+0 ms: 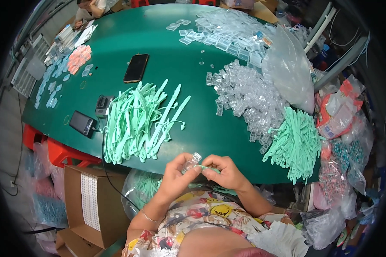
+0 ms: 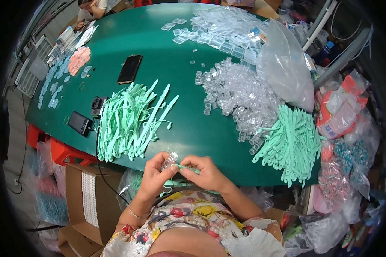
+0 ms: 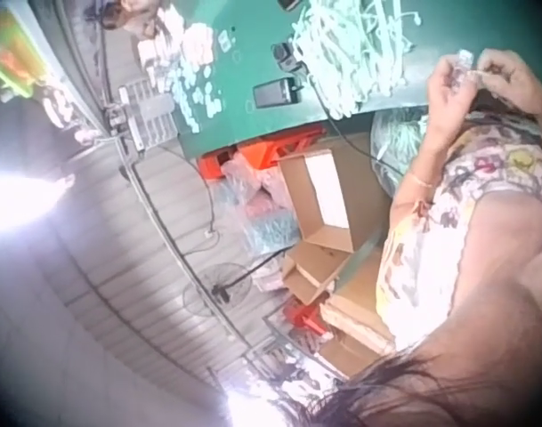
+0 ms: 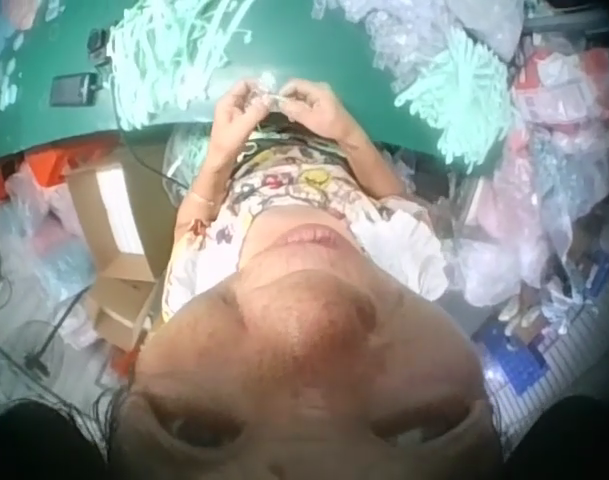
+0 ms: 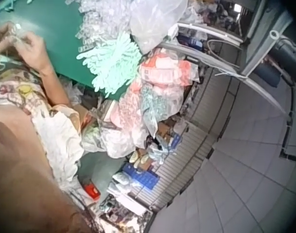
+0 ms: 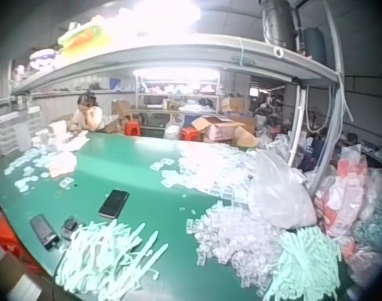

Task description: Attaching plastic clips to green fabric straps at a production table.

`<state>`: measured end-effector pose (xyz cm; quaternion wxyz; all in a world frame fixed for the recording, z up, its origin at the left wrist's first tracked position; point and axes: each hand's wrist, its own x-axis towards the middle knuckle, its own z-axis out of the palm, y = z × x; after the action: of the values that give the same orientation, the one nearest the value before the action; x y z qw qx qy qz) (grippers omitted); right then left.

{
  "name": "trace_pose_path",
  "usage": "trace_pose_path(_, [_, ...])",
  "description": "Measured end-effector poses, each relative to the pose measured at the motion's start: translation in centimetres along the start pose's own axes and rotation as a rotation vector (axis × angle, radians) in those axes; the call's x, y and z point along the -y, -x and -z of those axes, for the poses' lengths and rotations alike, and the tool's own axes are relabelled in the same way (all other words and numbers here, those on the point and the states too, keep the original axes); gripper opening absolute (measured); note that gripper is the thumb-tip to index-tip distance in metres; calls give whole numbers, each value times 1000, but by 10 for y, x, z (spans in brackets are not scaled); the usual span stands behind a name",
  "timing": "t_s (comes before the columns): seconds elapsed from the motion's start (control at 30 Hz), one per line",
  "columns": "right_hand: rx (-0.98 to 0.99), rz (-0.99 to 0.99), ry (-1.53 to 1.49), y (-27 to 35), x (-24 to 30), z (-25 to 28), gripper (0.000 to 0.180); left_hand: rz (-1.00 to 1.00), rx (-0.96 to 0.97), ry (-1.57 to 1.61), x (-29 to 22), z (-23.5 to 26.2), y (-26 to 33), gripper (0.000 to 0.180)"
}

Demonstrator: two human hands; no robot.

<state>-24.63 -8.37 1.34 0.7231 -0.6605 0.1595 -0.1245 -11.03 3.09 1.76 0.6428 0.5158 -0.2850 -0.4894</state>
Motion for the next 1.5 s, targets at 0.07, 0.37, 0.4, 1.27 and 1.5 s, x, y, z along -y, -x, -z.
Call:
trace_pose_path(0.07, [-99,15,109,-4,-8,4,10,56,-3,147,5,4,-6,14])
trace_pose_path(0.37, [-475,540,669,-25,2,-5,16,104,85,546,-4,-11,-22,33])
trace_pose_path(0.4, [-475,608,730,-26,0,-5,17,90,76,554,-2,-11,-22,34])
trace_pose_path(1.27, [47,310,-694,-13,-26,1,9,69,127,-21,10,9,-4,16])
trace_pose_path(1.5, [-106,282,-269,-13,-25,-3,8,57,43,-39,-1,2,-2,21])
